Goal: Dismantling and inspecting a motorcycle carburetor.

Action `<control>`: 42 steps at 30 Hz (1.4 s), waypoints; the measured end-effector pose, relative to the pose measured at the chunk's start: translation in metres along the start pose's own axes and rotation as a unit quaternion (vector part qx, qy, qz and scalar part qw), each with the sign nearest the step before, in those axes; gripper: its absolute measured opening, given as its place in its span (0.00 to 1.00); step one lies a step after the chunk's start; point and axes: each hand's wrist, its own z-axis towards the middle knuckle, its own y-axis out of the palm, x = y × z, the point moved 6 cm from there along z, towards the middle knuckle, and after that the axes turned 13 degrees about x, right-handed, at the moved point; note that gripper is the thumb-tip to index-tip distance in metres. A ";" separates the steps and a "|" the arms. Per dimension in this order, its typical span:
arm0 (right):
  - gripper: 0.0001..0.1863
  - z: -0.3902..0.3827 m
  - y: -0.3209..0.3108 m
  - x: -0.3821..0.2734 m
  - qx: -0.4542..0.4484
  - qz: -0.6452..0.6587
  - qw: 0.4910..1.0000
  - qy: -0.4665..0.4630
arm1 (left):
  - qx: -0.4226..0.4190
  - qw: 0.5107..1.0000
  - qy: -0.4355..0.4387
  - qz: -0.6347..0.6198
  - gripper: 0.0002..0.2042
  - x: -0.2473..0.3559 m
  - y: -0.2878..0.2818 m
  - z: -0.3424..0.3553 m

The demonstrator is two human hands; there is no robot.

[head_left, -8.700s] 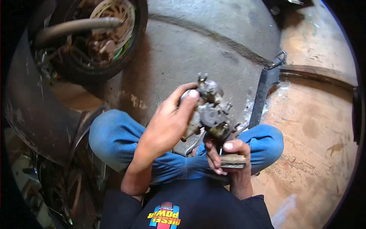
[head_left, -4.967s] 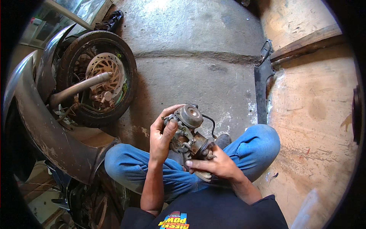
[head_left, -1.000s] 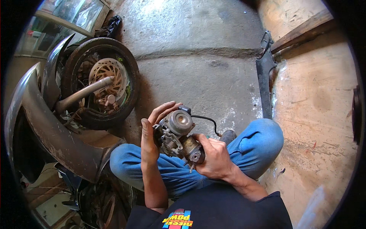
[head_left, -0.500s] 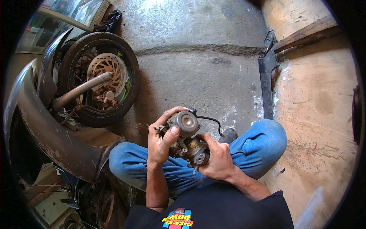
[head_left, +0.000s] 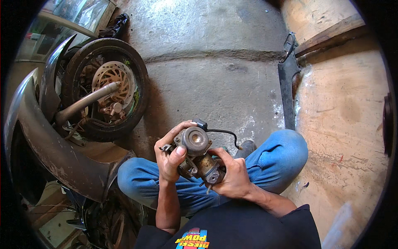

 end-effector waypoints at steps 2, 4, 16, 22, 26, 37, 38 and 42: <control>0.35 0.000 0.002 0.000 0.003 0.008 1.000 0.002 | 0.007 1.000 0.010 0.005 0.39 -0.004 -0.004 0.000; 0.36 -0.006 0.007 0.005 -0.005 0.080 0.995 0.051 | -0.012 0.999 0.018 -0.042 0.39 -0.014 -0.006 0.004; 0.36 -0.004 0.007 0.001 -0.059 0.112 0.987 0.095 | -0.014 0.989 0.038 -0.142 0.39 -0.008 -0.003 -0.004; 0.37 -0.006 0.005 0.006 -0.051 0.124 0.980 0.150 | -0.011 0.993 0.014 -0.121 0.38 -0.020 -0.004 0.002; 0.36 0.000 -0.003 -0.004 -0.099 0.118 0.970 0.186 | -0.009 0.988 -0.041 -0.150 0.38 -0.021 0.000 0.002; 0.39 0.006 -0.017 -0.015 -0.101 0.246 0.963 0.035 | 0.051 0.956 0.002 -0.289 0.36 -0.003 -0.009 0.003; 0.38 0.006 -0.018 -0.013 -0.076 0.298 0.950 0.061 | 0.045 0.941 -0.004 -0.336 0.36 -0.002 -0.008 0.004; 0.34 0.004 -0.016 -0.015 -0.062 0.240 0.965 0.083 | 0.078 0.957 0.028 -0.278 0.34 -0.001 -0.015 0.004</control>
